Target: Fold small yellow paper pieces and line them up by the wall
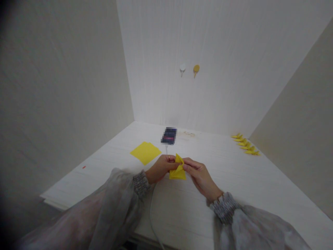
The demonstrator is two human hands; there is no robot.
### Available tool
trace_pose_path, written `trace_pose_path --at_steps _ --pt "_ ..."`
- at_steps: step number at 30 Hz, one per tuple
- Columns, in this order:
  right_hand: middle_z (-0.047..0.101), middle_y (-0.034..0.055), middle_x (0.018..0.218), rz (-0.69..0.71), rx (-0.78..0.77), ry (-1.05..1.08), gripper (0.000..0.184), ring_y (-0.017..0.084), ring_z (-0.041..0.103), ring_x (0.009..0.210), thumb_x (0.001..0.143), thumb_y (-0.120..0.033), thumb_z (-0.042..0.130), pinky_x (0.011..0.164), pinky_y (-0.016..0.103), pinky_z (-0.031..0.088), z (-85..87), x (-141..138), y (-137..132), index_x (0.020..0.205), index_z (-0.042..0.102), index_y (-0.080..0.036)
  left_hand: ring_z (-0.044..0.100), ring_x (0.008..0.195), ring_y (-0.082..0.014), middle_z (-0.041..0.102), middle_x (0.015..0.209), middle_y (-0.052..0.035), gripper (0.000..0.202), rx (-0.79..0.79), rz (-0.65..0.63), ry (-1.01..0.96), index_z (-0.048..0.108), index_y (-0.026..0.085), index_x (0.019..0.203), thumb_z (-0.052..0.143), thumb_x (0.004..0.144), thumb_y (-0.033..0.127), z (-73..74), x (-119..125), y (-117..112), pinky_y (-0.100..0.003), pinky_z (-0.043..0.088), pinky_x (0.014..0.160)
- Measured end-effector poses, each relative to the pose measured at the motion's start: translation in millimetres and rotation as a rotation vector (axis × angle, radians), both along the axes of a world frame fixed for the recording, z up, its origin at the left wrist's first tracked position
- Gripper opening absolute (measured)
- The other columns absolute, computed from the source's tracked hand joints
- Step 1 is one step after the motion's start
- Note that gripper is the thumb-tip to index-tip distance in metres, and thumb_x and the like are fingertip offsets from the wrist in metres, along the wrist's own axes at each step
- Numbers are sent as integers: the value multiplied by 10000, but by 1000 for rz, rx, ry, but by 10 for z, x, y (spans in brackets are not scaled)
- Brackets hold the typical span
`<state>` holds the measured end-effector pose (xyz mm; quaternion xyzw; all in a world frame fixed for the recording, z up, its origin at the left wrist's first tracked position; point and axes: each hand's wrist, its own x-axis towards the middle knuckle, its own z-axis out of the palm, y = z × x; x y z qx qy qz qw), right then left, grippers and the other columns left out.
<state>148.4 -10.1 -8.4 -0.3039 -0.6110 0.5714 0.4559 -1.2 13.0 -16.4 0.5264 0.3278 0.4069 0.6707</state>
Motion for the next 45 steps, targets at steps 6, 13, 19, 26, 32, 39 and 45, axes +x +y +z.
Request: trace_pose_path --at_steps 6,13,19,26,32,39,45 --pt "597 59 1018 70 -57 39 286 211 534 936 718 -309 578 859 381 376 -14 13 16 983 609 -207 481 524 -74 568 608 -3 289 14 11 31 602 105 691 671 532 336 -7 -8 2 -210 364 539" --pt "614 56 977 24 -108 48 251 194 546 897 713 -246 590 860 358 360 -20 2 16 957 623 -198 492 544 -73 576 625 -1 307 61 30 47 605 99 695 693 497 316 -40 -21 29 -220 387 576" --pt "614 52 955 -27 -85 28 252 189 548 872 711 -262 587 807 336 393 -21 -8 10 953 619 -199 531 633 -103 612 751 -40 304 104 30 71 621 105 792 661 545 278 -55 -36 27 -241 406 632" --pt "622 34 830 -174 -2 -37 236 167 562 760 693 -301 595 696 298 444 -76 -9 43 907 622 -205 540 662 -105 610 788 -50 309 50 -14 24 623 111 863 607 608 285 15 -24 -6 -250 414 662" --pt "613 39 864 -231 111 -125 225 160 567 746 697 -315 578 658 273 464 -96 -1 58 901 611 -226 536 690 -108 610 833 -58 362 159 -4 75 616 121 885 655 582 314 3 -29 -29 -234 405 661" --pt "588 50 880 -275 216 -186 203 162 552 771 709 -314 562 664 274 462 -86 -10 48 875 612 -209 526 659 -92 610 833 -59 380 138 -31 25 609 118 900 671 569 294 -35 -19 -5 -219 403 640" --pt "575 58 860 -359 427 -365 177 173 531 803 755 -304 514 703 295 448 -33 9 34 860 632 -226 535 704 -117 610 861 -69 391 183 13 90 610 114 911 663 575 308 -80 -25 30 -243 412 668"
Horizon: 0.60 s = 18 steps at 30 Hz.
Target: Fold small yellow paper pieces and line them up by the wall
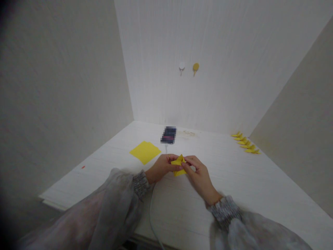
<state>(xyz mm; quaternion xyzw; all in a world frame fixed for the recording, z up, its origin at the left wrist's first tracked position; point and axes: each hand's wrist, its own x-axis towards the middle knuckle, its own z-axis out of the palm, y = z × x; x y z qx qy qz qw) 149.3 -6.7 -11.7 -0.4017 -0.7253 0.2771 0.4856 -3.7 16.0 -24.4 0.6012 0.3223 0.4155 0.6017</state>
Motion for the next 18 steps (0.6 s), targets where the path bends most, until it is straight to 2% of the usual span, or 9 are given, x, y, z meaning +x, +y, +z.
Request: trace_pose_path --at_steps 4,12,18 --pt "571 55 824 -18 60 -104 191 169 531 774 777 -310 490 685 294 448 13 24 -8 867 635 -222 538 705 -123 612 842 -62 389 7 7 29 612 118 900 671 562 301 -14 -3 19 -253 418 676" --pt "560 41 768 -76 114 -128 173 164 542 727 760 -335 508 627 270 452 6 17 -16 736 638 -222 531 660 -106 605 785 -47 365 -44 26 18 605 117 846 699 515 238 -14 9 19 -246 421 643" --pt "554 35 742 -103 142 -123 155 160 539 702 766 -305 509 592 268 449 -15 7 -19 722 636 -228 517 618 -90 591 720 -28 338 -41 55 7 599 109 784 709 498 252 -19 18 4 -231 413 610"
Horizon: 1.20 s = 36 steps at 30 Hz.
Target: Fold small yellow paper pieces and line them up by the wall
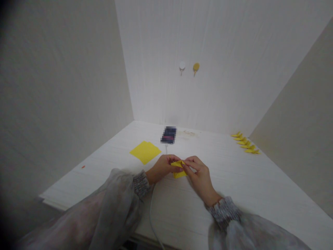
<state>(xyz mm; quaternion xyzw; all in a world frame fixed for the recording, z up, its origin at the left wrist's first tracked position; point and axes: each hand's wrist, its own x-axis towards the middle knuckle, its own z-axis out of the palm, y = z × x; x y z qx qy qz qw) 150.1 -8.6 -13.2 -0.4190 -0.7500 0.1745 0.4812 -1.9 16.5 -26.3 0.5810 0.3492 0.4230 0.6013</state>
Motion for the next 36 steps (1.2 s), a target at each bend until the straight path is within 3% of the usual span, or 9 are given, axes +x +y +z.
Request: trace_pose_path --at_steps 7,16,29,36 --pt "559 31 695 -43 64 -26 127 157 538 657 753 -287 530 578 275 444 -2 -20 -13 734 633 -215 535 652 -108 605 749 -40 347 56 26 43 598 112 789 710 495 257 -21 -8 20 -247 430 634" --pt "574 44 744 -1 117 -77 147 171 540 711 772 -258 512 629 302 446 67 -27 -74 838 642 -234 558 688 -120 627 799 -53 353 69 19 59 598 111 801 711 492 237 -30 2 26 -258 453 663" --pt "587 38 729 6 144 -36 116 170 546 696 750 -265 542 628 313 448 61 -14 -68 783 649 -237 563 696 -142 638 796 -49 347 222 43 286 621 132 835 682 523 271 -60 -31 52 -243 438 625" --pt "575 34 746 54 101 -37 148 164 546 705 748 -257 546 613 296 454 68 -21 -70 854 650 -252 559 696 -145 645 773 -34 282 303 52 408 637 154 823 633 575 288 56 -49 -4 -244 425 630"
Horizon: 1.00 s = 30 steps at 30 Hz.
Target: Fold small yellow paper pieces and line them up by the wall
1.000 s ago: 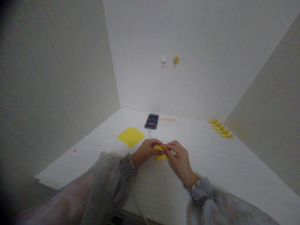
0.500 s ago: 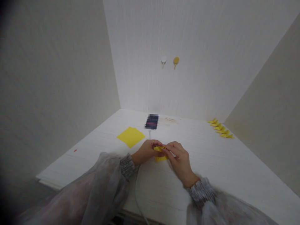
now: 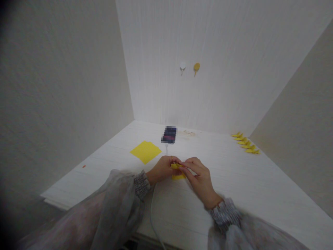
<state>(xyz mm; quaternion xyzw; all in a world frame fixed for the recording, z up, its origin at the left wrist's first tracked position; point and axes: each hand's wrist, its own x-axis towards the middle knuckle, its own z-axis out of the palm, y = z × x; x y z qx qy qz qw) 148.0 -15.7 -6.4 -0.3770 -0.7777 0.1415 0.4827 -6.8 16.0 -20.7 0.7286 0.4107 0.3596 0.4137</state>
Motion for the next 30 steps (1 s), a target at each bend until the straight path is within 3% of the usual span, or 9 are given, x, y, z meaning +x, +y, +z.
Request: trace_pose_path --at_steps 13,18,30 --pt "593 26 723 -26 -11 96 102 159 552 690 745 -233 556 616 297 451 -18 -9 -6 772 654 -242 553 700 -146 642 782 -29 287 -14 -1 -3 640 159 838 634 561 236 31 18 -13 -253 429 655" --pt "586 23 703 -26 0 123 82 160 548 682 737 -229 566 605 295 445 -17 -7 -13 744 648 -238 555 732 -142 640 822 -44 291 -47 -97 -146 635 147 874 595 632 302 20 40 -41 -245 427 672" --pt "582 38 791 -14 -20 53 177 165 544 757 789 -244 495 663 301 452 -11 16 -2 894 637 -241 515 632 -112 617 722 -35 371 -165 -77 -224 648 113 827 601 611 412 1 28 -20 -211 390 589"
